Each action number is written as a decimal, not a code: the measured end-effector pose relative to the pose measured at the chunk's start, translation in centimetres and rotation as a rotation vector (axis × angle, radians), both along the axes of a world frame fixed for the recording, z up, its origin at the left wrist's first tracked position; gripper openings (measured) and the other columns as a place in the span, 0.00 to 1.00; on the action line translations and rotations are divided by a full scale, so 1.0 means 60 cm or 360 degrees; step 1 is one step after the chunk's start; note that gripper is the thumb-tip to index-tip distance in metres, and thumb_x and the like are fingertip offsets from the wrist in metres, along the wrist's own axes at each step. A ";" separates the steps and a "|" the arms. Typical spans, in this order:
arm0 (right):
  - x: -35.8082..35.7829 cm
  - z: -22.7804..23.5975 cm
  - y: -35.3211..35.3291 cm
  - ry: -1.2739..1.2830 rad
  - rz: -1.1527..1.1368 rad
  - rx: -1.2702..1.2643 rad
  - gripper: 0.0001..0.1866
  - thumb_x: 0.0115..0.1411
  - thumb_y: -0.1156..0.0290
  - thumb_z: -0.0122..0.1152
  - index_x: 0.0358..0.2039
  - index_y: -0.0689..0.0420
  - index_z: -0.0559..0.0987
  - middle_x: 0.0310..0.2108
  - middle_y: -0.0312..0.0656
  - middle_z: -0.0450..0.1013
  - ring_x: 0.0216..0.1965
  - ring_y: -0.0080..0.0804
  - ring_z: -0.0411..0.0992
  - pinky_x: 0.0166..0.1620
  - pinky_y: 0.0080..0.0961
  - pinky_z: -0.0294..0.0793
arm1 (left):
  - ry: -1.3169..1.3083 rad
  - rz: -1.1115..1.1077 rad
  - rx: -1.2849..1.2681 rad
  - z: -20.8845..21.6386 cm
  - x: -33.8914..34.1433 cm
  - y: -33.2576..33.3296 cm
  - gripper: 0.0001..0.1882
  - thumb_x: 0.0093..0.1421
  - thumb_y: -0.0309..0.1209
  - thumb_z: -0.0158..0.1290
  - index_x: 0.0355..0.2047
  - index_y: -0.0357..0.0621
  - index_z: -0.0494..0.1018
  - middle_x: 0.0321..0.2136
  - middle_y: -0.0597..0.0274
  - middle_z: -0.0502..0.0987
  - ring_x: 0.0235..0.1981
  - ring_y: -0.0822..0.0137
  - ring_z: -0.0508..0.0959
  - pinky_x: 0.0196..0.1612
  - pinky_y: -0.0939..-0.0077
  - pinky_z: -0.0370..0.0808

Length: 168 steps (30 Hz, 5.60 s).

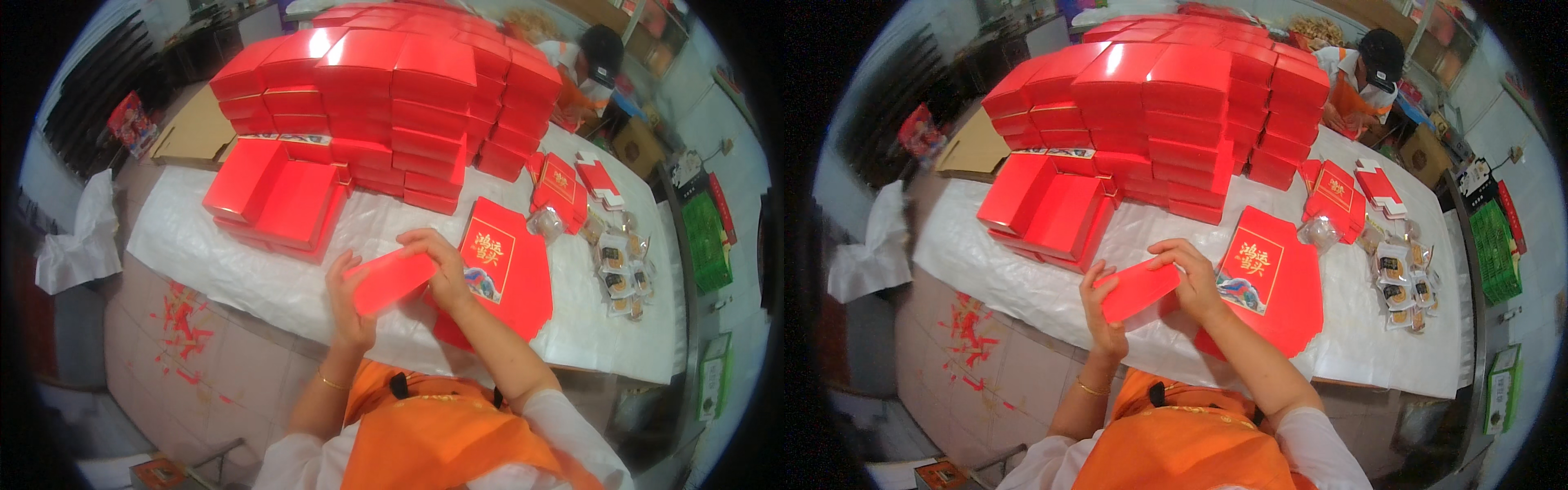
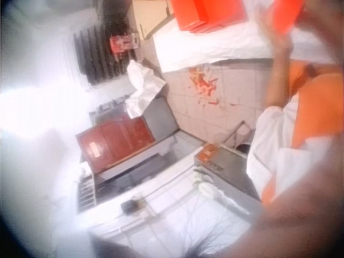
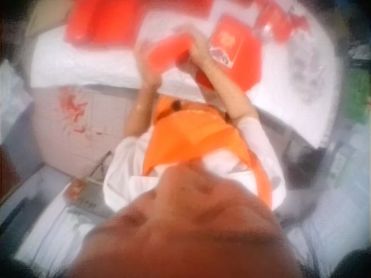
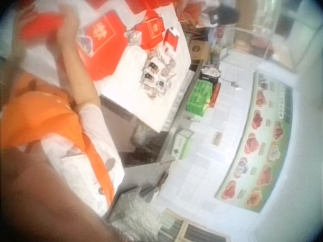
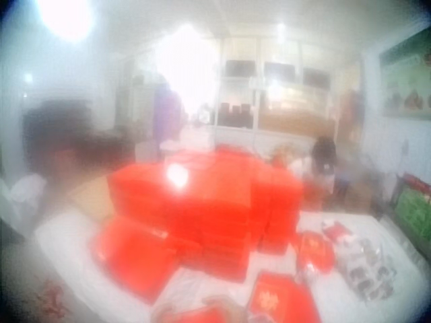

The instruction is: The person assembles red cardboard boxes by hand, folding the flaps and pressing them into place.

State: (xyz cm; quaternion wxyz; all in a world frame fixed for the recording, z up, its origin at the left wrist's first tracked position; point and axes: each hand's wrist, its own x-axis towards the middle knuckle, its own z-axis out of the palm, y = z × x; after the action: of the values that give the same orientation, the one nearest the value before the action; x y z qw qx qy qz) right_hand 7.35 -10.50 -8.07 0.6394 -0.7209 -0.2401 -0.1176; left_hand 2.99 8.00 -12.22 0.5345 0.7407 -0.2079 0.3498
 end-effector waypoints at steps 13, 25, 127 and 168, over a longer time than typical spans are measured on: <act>0.097 0.058 -0.018 0.0827 0.0566 -0.0587 0.09 0.61 0.68 0.62 0.37 0.57 0.74 0.34 0.33 0.72 0.35 0.22 0.68 0.41 0.23 0.70 | 0.0180 -0.0230 -0.0237 -0.034 -0.002 0.002 0.31 0.64 0.38 0.45 0.63 0.36 0.54 0.54 0.43 0.65 0.54 0.53 0.68 0.61 0.58 0.65; 0.148 0.103 0.044 0.0823 0.1168 -0.1221 0.21 0.58 0.56 0.66 0.45 0.51 0.71 0.43 0.32 0.71 0.45 0.27 0.69 0.49 0.29 0.66 | 0.0359 -0.0292 -0.0513 -0.038 -0.013 -0.010 0.50 0.58 0.35 0.49 0.72 0.35 0.31 0.56 0.46 0.63 0.57 0.56 0.67 0.64 0.61 0.62; 0.015 0.023 -0.086 -0.0768 0.0516 -0.0793 0.18 0.66 0.66 0.56 0.55 0.52 0.80 0.63 0.50 0.67 0.61 0.53 0.66 0.63 0.45 0.66 | 0.0161 -0.0217 0.0577 0.046 -0.019 0.040 0.17 0.64 0.30 0.49 0.50 0.43 0.80 0.58 0.42 0.70 0.59 0.47 0.71 0.63 0.57 0.66; 0.017 0.080 -0.087 0.0462 0.0535 -0.0384 0.08 0.56 0.76 0.64 0.38 0.57 0.81 0.61 0.47 0.69 0.63 0.43 0.67 0.62 0.35 0.69 | 0.0247 -0.0209 0.0280 0.033 0.000 0.022 0.19 0.69 0.35 0.45 0.54 0.37 0.73 0.61 0.41 0.65 0.62 0.47 0.66 0.65 0.55 0.61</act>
State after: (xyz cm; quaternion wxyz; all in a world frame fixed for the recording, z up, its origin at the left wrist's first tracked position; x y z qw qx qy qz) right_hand 8.40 -15.73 -3.25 0.5871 -0.7513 -0.2745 0.1247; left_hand 2.96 9.33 -10.26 0.5037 0.7944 -0.2438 0.2363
